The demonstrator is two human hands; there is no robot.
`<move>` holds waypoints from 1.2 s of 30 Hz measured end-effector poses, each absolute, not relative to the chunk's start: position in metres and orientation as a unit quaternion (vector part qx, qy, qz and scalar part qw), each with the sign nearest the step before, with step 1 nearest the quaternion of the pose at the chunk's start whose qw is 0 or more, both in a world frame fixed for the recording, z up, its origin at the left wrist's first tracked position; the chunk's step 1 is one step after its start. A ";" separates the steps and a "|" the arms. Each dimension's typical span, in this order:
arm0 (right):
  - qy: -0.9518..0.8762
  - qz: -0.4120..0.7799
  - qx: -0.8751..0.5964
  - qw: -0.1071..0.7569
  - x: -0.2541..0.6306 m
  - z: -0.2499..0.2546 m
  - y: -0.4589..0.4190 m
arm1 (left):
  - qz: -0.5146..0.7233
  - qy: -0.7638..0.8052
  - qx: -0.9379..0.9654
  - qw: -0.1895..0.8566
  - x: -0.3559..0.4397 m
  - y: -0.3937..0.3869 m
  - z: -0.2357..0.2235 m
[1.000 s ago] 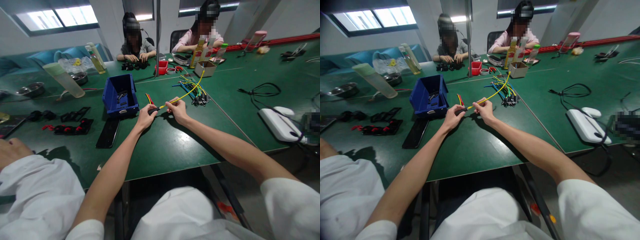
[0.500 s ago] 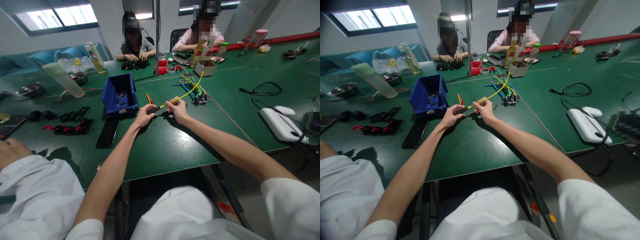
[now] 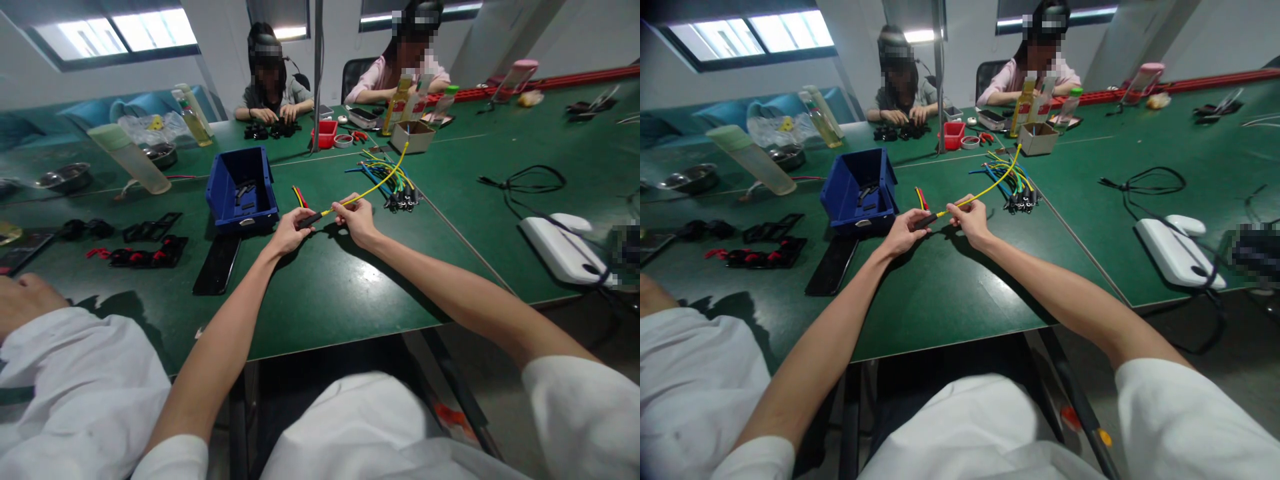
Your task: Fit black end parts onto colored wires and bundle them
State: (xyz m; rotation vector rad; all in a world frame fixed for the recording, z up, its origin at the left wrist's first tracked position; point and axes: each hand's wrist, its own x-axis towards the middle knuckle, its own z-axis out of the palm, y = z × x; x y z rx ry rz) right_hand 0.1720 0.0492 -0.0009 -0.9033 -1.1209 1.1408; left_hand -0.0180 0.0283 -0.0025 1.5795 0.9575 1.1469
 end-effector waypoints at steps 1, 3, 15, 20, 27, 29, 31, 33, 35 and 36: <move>-0.485 0.494 -0.390 0.607 0.172 -0.001 0.049 | 0.466 0.391 0.644 0.464 -0.018 0.028 -0.003; -0.486 0.494 -0.391 0.606 0.172 -0.001 0.049 | 0.465 0.393 0.643 0.464 -0.018 0.029 -0.004; -0.495 0.486 -0.392 0.604 0.172 0.000 0.048 | 0.468 0.380 0.653 0.458 -0.020 0.031 -0.006; -0.493 0.494 -0.380 0.607 0.171 0.001 0.048 | 0.469 0.376 0.651 0.464 -0.020 0.031 -0.006; -0.492 0.492 -0.391 0.603 0.171 0.002 0.047 | 0.473 0.361 0.639 0.488 -0.020 0.034 -0.009; -0.492 0.492 -0.393 0.601 0.171 0.003 0.047 | 0.475 0.356 0.636 0.494 -0.020 0.033 -0.008; -0.493 0.492 -0.394 0.600 0.171 0.003 0.046 | 0.475 0.352 0.633 0.499 -0.019 0.032 -0.006; -0.495 0.493 -0.392 0.599 0.170 0.003 0.046 | 0.476 0.350 0.632 0.502 -0.019 0.031 -0.005; -0.496 0.495 -0.390 0.597 0.170 0.004 0.046 | 0.475 0.348 0.635 0.500 -0.018 0.029 -0.003; -0.497 0.497 -0.390 0.596 0.170 0.004 0.046 | 0.474 0.348 0.638 0.498 -0.018 0.029 -0.003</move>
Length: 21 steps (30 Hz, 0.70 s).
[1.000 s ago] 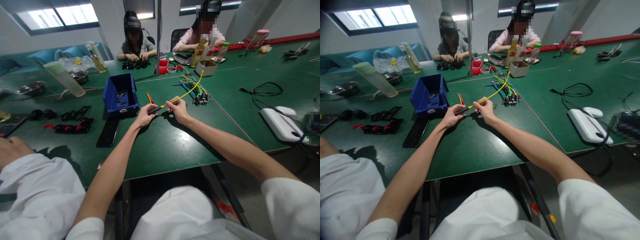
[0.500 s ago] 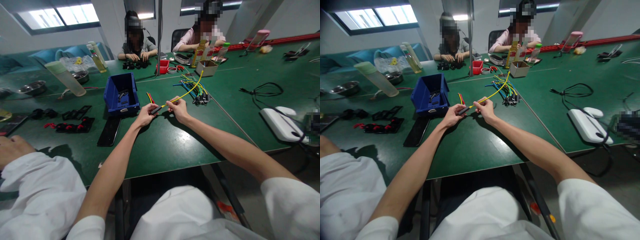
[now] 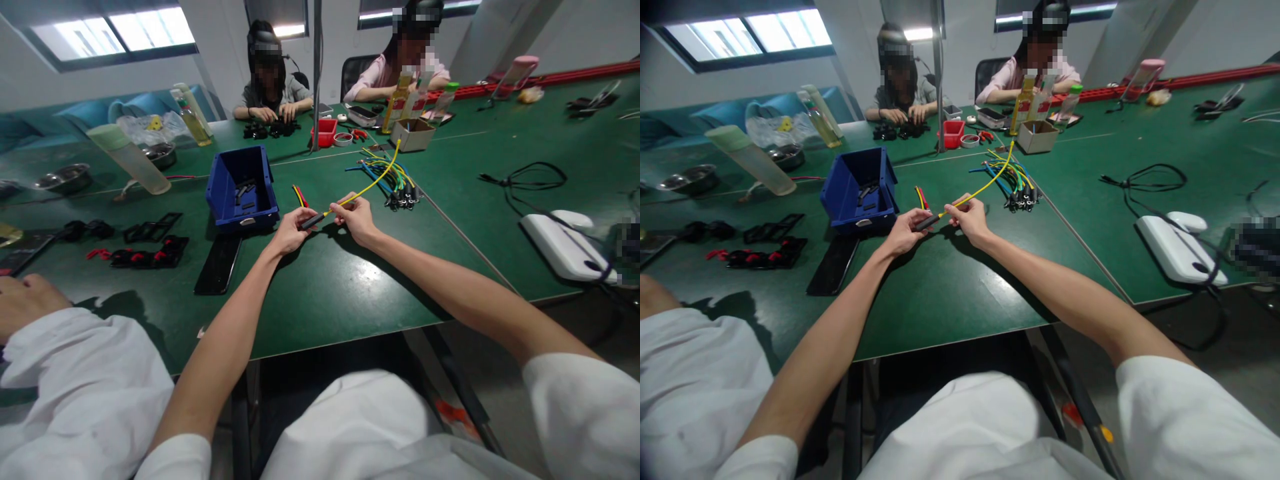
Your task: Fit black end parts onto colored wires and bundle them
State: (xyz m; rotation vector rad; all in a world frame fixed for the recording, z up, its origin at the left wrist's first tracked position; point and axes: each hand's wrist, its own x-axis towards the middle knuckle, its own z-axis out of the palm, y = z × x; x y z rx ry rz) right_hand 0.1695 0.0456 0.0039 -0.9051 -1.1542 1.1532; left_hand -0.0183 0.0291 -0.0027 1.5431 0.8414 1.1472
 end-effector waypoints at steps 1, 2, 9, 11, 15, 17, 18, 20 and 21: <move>-0.498 0.498 -0.389 0.593 0.169 0.004 0.045 | 0.472 0.349 0.641 0.495 -0.018 0.029 -0.002; -0.500 0.500 -0.390 0.590 0.169 0.005 0.045 | 0.469 0.350 0.643 0.493 -0.018 0.029 -0.002; -0.514 0.496 -0.404 0.572 0.169 0.008 0.042 | 0.457 0.361 0.640 0.501 -0.018 0.029 -0.001; -0.514 0.497 -0.406 0.569 0.170 0.009 0.042 | 0.455 0.367 0.636 0.504 -0.018 0.028 -0.001; -0.512 0.506 -0.405 0.563 0.170 0.011 0.041 | 0.448 0.377 0.633 0.507 -0.019 0.028 -0.002; -0.510 0.514 -0.402 0.561 0.171 0.011 0.040 | 0.444 0.376 0.631 0.512 -0.020 0.028 -0.003; -0.509 0.518 -0.401 0.559 0.171 0.012 0.040 | 0.443 0.376 0.630 0.515 -0.020 0.028 -0.003; -0.508 0.523 -0.402 0.554 0.171 0.012 0.038 | 0.442 0.379 0.626 0.519 -0.020 0.029 -0.003; -0.508 0.524 -0.403 0.552 0.171 0.013 0.038 | 0.442 0.380 0.625 0.520 -0.020 0.029 -0.003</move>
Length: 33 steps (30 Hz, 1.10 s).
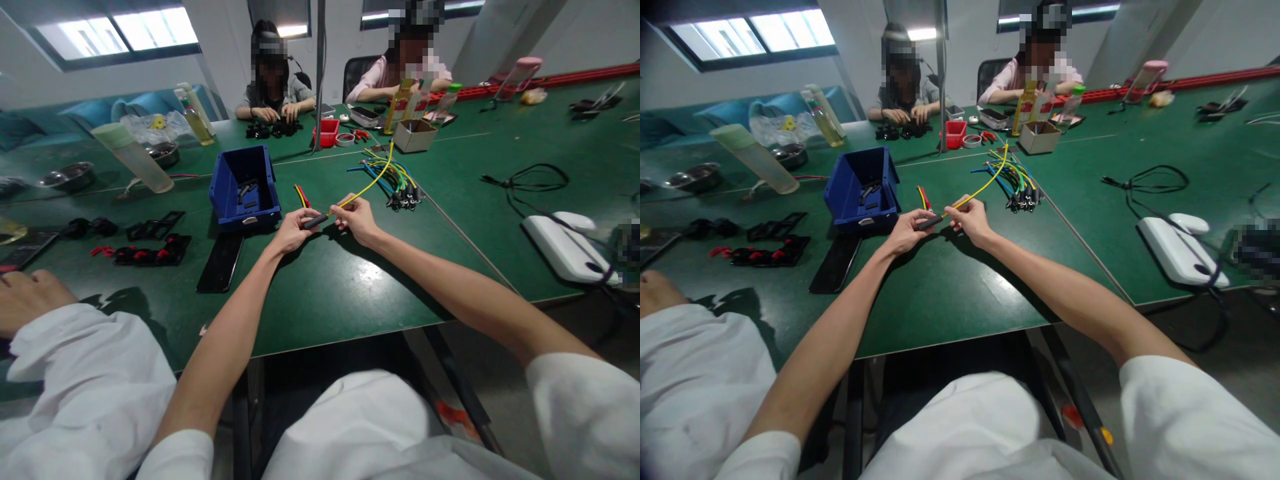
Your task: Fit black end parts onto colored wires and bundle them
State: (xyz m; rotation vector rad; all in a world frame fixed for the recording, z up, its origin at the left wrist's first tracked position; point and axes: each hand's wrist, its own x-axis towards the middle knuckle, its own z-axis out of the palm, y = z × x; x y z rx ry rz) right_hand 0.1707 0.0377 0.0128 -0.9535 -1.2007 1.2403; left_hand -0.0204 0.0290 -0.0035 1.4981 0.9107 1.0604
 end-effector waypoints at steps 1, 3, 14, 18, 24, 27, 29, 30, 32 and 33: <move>-0.508 0.525 -0.404 0.550 0.171 0.013 0.037 | 0.442 0.380 0.624 0.520 -0.020 0.029 -0.003; -0.509 0.526 -0.404 0.549 0.171 0.013 0.037 | 0.442 0.380 0.624 0.521 -0.020 0.029 -0.003; -0.512 0.539 -0.393 0.541 0.172 0.012 0.039 | 0.414 0.377 0.627 0.542 -0.021 0.025 0.006; -0.518 0.538 -0.393 0.537 0.172 0.012 0.038 | 0.414 0.377 0.628 0.540 -0.021 0.024 0.008; -0.514 0.537 -0.398 0.537 0.171 0.012 0.037 | 0.418 0.362 0.626 0.550 -0.019 0.023 0.009; -0.493 0.546 -0.389 0.554 0.170 0.011 0.036 | 0.415 0.364 0.623 0.555 -0.018 0.023 0.009; -0.482 0.556 -0.381 0.559 0.169 0.010 0.036 | 0.415 0.369 0.620 0.554 -0.018 0.022 0.009; -0.479 0.563 -0.376 0.559 0.169 0.010 0.037 | 0.416 0.369 0.620 0.553 -0.018 0.022 0.009; -0.473 0.578 -0.364 0.557 0.170 0.008 0.038 | 0.416 0.367 0.620 0.554 -0.018 0.023 0.009; -0.468 0.586 -0.357 0.557 0.171 0.008 0.039 | 0.417 0.365 0.621 0.555 -0.018 0.023 0.009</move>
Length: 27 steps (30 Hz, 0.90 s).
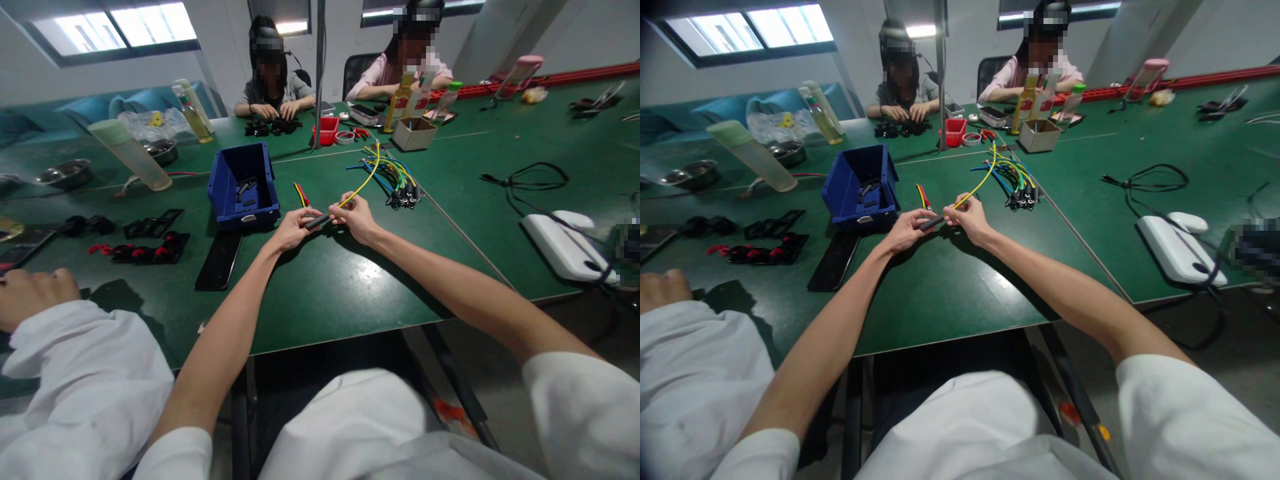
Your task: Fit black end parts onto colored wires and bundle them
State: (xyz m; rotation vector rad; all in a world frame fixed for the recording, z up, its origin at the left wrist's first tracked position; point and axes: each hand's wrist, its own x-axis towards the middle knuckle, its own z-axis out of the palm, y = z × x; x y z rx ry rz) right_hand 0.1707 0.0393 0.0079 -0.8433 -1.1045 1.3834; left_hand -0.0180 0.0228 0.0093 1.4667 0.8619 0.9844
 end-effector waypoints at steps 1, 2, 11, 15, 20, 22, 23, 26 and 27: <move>-0.462 0.594 -0.352 0.556 0.171 0.008 0.040 | 0.417 0.364 0.621 0.555 -0.018 0.023 0.009; -0.456 0.604 -0.348 0.554 0.172 0.008 0.041 | 0.418 0.364 0.621 0.554 -0.018 0.023 0.010; -0.450 0.642 -0.321 0.532 0.173 0.011 0.041 | 0.428 0.368 0.620 0.544 -0.019 0.023 0.011; -0.463 0.635 -0.331 0.523 0.173 0.011 0.040 | 0.432 0.363 0.623 0.542 -0.018 0.022 0.011; -0.471 0.634 -0.333 0.515 0.174 0.011 0.040 | 0.433 0.359 0.620 0.547 -0.019 0.022 0.011; -0.472 0.634 -0.332 0.515 0.174 0.010 0.041 | 0.433 0.360 0.620 0.546 -0.020 0.022 0.011; -0.472 0.634 -0.332 0.515 0.174 0.010 0.041 | 0.432 0.361 0.620 0.546 -0.020 0.022 0.011; -0.475 0.632 -0.338 0.510 0.174 0.009 0.042 | 0.430 0.367 0.619 0.545 -0.020 0.021 0.013; -0.477 0.631 -0.340 0.509 0.174 0.009 0.042 | 0.429 0.369 0.618 0.545 -0.020 0.021 0.014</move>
